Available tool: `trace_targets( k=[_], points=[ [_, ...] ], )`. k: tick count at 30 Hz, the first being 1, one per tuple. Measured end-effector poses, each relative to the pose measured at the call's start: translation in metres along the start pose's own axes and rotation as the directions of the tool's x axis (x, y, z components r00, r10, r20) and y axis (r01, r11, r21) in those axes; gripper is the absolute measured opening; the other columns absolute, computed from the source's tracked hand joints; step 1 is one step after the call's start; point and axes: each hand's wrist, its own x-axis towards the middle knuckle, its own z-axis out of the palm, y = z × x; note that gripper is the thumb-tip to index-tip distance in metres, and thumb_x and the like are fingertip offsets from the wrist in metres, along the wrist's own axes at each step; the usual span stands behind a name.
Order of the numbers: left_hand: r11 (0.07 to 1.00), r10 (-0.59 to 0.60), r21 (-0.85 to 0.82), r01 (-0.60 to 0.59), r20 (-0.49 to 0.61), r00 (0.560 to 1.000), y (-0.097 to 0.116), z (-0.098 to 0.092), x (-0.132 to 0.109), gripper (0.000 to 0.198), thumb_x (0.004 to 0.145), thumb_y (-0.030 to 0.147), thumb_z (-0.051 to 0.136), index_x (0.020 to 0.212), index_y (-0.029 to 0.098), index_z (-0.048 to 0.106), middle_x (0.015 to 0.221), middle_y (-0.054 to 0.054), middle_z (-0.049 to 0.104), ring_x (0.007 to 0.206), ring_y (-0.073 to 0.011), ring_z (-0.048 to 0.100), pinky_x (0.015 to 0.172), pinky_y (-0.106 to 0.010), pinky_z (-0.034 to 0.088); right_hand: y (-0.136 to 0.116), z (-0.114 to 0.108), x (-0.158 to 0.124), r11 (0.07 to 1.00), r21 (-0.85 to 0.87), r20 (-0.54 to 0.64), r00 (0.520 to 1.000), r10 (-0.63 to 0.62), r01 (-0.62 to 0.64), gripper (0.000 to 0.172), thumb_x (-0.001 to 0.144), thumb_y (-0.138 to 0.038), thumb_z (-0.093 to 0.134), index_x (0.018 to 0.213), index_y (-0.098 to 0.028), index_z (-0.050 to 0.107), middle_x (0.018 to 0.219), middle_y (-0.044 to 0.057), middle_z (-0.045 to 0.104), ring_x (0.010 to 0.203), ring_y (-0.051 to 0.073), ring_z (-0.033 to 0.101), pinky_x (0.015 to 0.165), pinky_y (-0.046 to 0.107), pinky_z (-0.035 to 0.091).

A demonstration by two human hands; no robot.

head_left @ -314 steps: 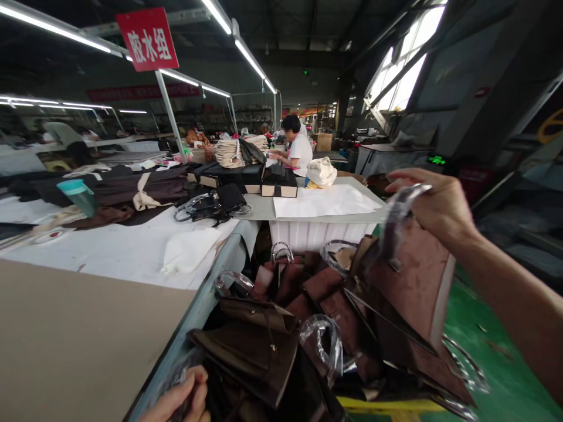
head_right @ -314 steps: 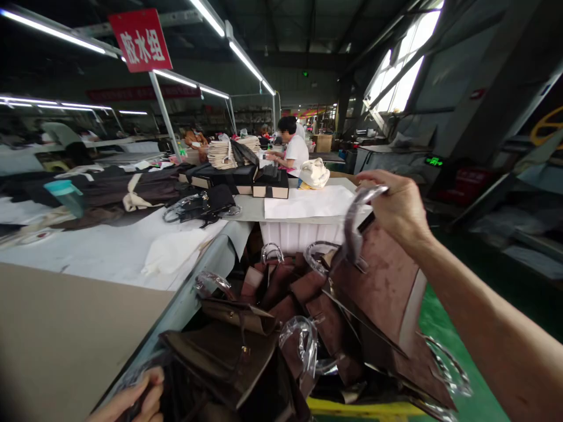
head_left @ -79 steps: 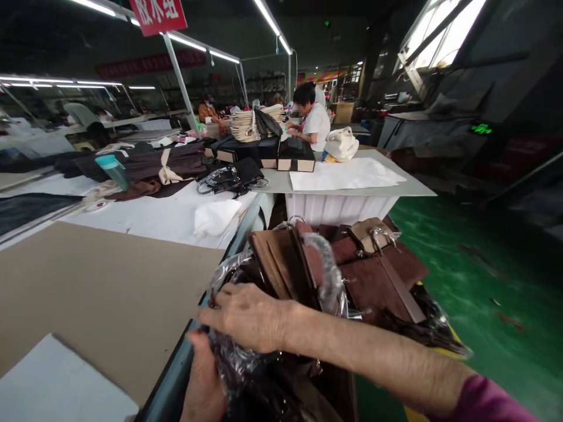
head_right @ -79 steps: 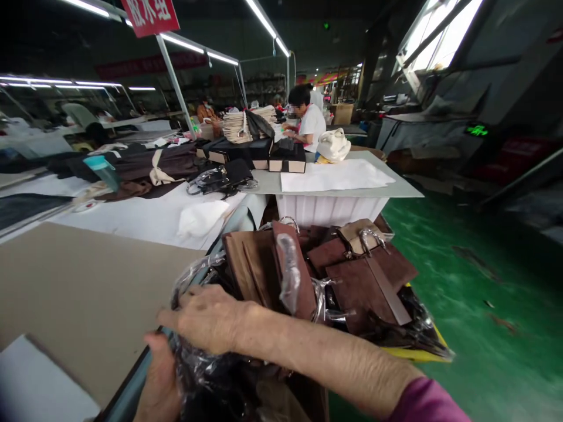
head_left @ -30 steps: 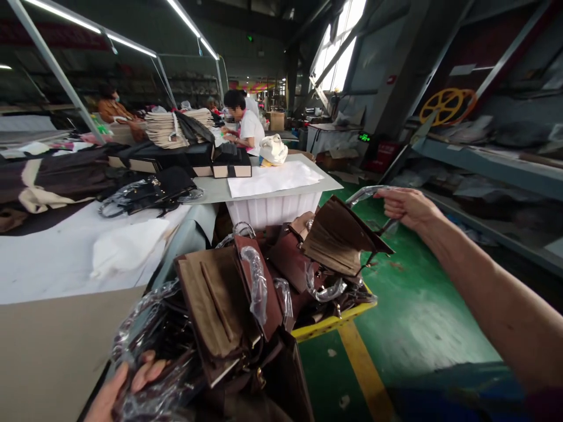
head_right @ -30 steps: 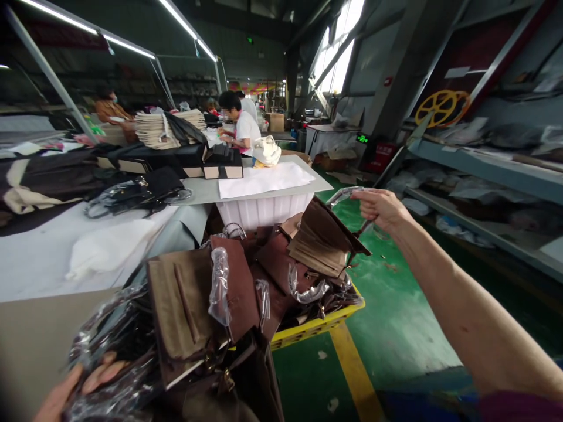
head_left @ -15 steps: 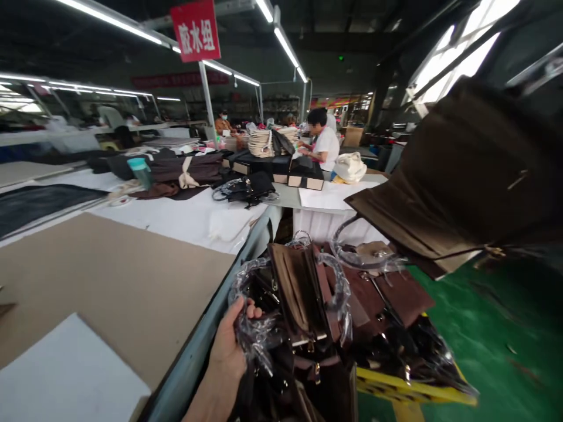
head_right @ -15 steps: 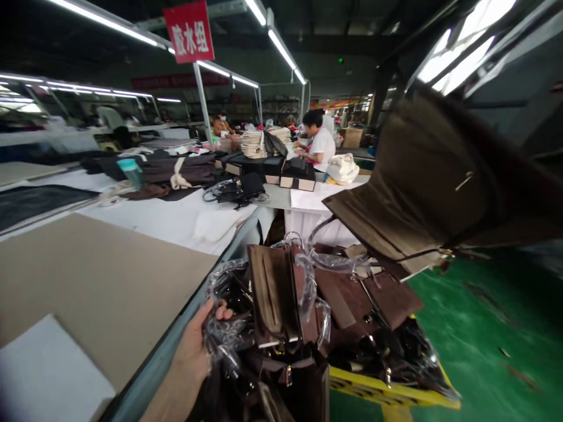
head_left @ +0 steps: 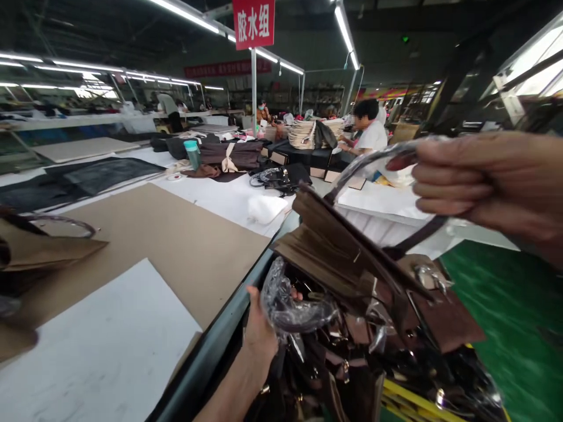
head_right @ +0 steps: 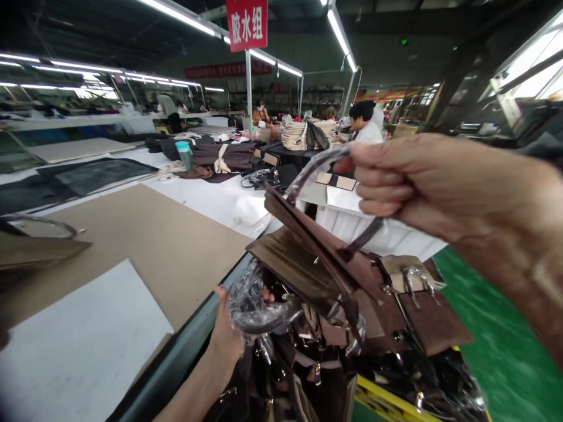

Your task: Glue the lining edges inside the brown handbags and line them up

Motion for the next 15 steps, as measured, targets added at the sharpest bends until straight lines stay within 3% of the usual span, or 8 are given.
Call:
trace_targets(
  k=[2, 4, 6, 10, 15],
  points=[
    [0.999, -0.051, 0.005, 0.051, 0.029, 0.998, 0.005, -0.007, -0.006, 0.072, 0.075, 0.076, 0.057, 0.097, 0.008, 0.072, 0.091, -0.015, 0.072, 0.094, -0.0306, 0.068, 0.086, -0.040, 0.056, 0.015, 0.017, -0.007, 0.997, 0.043, 0.152, 0.987, 0.059, -0.066, 0.046, 0.102, -0.013, 0.044, 0.057, -0.014, 0.054, 0.049, -0.004, 0.030, 0.037, 0.003, 0.026, 0.036, 0.019, 0.016],
    [0.995, -0.102, 0.008, 0.102, 0.034, 0.994, 0.009, -0.011, -0.010, 0.066, 0.065, 0.065, 0.077, 0.100, 0.010, 0.072, 0.094, -0.013, 0.073, 0.094, -0.0302, 0.068, 0.087, -0.040, 0.056, 0.033, 0.035, -0.012, 0.996, 0.080, 0.288, 0.958, 0.013, -0.037, 0.039, 0.096, -0.016, 0.057, 0.058, -0.013, 0.054, 0.052, -0.003, 0.036, 0.041, 0.004, 0.031, 0.038, 0.019, 0.022],
    [0.994, -0.108, 0.021, 0.108, 0.009, 0.994, 0.010, -0.012, -0.010, 0.060, 0.058, 0.052, 0.087, 0.099, 0.011, 0.073, 0.098, -0.012, 0.073, 0.092, -0.0284, 0.069, 0.088, -0.037, 0.056, 0.049, 0.051, -0.015, 0.990, 0.135, 0.327, 0.945, -0.012, -0.034, 0.037, 0.094, -0.015, 0.059, 0.059, -0.013, 0.051, 0.052, -0.004, 0.035, 0.043, 0.005, 0.029, 0.039, 0.019, 0.024],
    [0.995, -0.099, 0.024, 0.102, -0.101, 0.990, 0.006, -0.011, -0.006, 0.045, 0.061, 0.040, 0.089, 0.094, 0.011, 0.074, 0.094, -0.009, 0.074, 0.088, -0.0258, 0.070, 0.089, -0.036, 0.056, 0.053, 0.071, -0.008, 0.947, 0.321, 0.211, 0.975, -0.067, -0.004, 0.043, 0.099, -0.008, 0.049, 0.057, -0.015, 0.041, 0.052, -0.006, 0.026, 0.045, 0.005, 0.020, 0.040, 0.018, 0.021],
    [0.996, -0.090, 0.009, 0.092, -0.143, 0.986, 0.003, -0.008, 0.000, 0.049, 0.062, 0.047, 0.087, 0.087, 0.008, 0.074, 0.084, -0.009, 0.073, 0.088, -0.0283, 0.069, 0.090, -0.038, 0.055, 0.014, 0.051, 0.009, 0.911, 0.393, -0.007, 0.991, -0.134, 0.126, 0.043, 0.102, -0.002, 0.037, 0.062, -0.017, 0.037, 0.058, -0.006, 0.023, 0.044, 0.003, 0.023, 0.038, 0.014, 0.022]
  ],
)
